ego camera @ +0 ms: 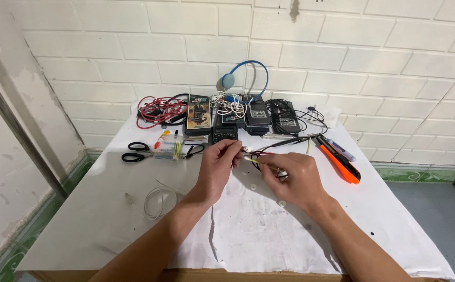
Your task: The person sits at a workbench and connects wires to small white plastic components, twisting and seating the wire ends by hand. They then touch multimeter probe tips to the components to test the connections and continue handling the wired parts.
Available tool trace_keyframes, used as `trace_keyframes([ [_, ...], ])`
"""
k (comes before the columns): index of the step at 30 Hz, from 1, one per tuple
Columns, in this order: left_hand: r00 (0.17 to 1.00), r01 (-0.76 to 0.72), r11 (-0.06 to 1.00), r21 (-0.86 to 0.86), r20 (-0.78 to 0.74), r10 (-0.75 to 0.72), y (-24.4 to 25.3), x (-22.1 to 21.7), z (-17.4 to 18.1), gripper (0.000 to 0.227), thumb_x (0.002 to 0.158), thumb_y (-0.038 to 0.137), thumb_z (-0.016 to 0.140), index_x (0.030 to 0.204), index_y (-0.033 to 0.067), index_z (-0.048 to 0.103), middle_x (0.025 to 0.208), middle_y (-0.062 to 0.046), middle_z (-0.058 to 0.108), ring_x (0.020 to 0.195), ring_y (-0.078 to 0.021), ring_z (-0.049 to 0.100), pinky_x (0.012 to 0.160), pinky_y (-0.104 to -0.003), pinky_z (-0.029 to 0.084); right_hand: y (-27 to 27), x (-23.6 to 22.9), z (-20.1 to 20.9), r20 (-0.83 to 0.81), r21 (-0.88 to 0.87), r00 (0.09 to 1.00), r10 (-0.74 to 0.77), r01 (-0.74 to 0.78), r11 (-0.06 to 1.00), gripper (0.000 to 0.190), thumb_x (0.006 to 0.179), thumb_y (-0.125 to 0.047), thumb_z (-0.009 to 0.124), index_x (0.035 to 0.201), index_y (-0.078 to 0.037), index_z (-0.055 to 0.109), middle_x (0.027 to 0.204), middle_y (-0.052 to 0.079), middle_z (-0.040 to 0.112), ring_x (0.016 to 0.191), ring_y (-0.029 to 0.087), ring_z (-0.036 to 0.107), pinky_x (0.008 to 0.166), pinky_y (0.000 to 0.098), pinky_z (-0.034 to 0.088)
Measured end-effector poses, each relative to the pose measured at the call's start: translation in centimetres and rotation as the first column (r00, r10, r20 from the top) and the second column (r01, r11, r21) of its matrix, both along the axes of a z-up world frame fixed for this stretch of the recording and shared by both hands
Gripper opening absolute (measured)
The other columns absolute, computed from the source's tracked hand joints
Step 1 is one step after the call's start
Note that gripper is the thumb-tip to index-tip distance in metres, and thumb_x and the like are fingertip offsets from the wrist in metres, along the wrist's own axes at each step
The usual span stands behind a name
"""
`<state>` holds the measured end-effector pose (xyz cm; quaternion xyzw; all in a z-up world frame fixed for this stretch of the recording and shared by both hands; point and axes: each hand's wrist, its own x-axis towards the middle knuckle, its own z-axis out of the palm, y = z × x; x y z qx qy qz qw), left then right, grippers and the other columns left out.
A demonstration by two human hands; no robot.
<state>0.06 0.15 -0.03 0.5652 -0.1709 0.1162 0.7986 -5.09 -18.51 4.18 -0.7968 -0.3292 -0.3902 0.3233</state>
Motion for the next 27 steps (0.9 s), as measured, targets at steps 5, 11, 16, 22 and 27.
trace_keyframes([
  [5, 0.999, -0.005, 1.0, 0.003, 0.032, 0.005, 0.0, -0.7, 0.8, 0.017, 0.102, 0.008, 0.062, 0.098, -0.0059, 0.07, 0.073, -0.012, 0.062, 0.065, -0.0131, 0.054, 0.06, -0.026, 0.047, -0.9, 1.2, -0.5, 0.053, 0.119, 0.987, -0.151, 0.144, 0.982, 0.014, 0.084, -0.009, 0.073, 0.096, -0.013, 0.08, 0.056, 0.008, 0.067, 0.054, 0.027, 0.067, 0.059, 0.0359, 0.054],
  [11, 0.993, -0.084, 0.987, 0.136, 0.097, 0.071, 0.3, -1.2, 1.8, 0.017, 0.101, 0.009, 0.064, 0.103, -0.005, 0.072, 0.075, -0.014, 0.067, 0.066, -0.0128, 0.057, 0.061, -0.026, 0.05, -5.1, 3.4, 0.0, -0.294, -0.041, 0.8, -0.522, 0.536, 0.843, 0.016, 0.091, -0.025, 0.069, 0.101, -0.017, 0.08, 0.093, 0.012, 0.073, 0.094, 0.038, 0.069, 0.083, 0.0499, 0.056],
  [16, 0.952, -0.188, 0.924, 0.332, 0.294, 0.088, -0.3, -1.9, 2.3, 0.009, 0.098, 0.01, 0.069, 0.1, 0.0028, 0.074, 0.073, -0.012, 0.07, 0.066, -0.0107, 0.058, 0.06, -0.027, 0.052, -8.0, 3.3, -0.4, -0.458, -0.313, 0.509, -0.729, 0.675, 0.668, 0.022, 0.082, -0.026, 0.074, 0.099, -0.016, 0.084, 0.098, 0.013, 0.067, 0.102, 0.034, 0.066, 0.08, 0.0504, 0.06],
  [22, 0.883, -0.322, 0.837, 0.442, 0.459, 0.097, 0.1, -2.0, 3.2, 0.006, 0.097, 0.013, 0.07, 0.094, 0.011, 0.075, 0.073, -0.008, 0.07, 0.058, -0.0151, 0.062, 0.054, -0.028, 0.05, -9.2, 4.2, -1.2, -0.551, -0.488, 0.321, -0.77, 0.625, 0.609, 0.024, 0.08, -0.017, 0.071, 0.098, -0.014, 0.087, 0.099, 0.023, 0.076, 0.093, 0.046, 0.074, 0.079, 0.0562, 0.058],
  [27, 0.908, -0.327, 0.802, 0.5, 0.403, 0.119, 0.5, -1.4, 2.9, 0.007, 0.096, 0.01, 0.067, 0.094, 0.0076, 0.073, 0.073, -0.011, 0.073, 0.056, -0.0181, 0.062, 0.054, -0.031, 0.05, -9.9, 5.1, -1.1, -0.466, -0.395, 0.42, -0.779, 0.689, 0.607, 0.029, 0.09, -0.031, 0.069, 0.116, -0.034, 0.08, 0.11, 0.014, 0.068, 0.098, 0.045, 0.072, 0.085, 0.0576, 0.059],
])
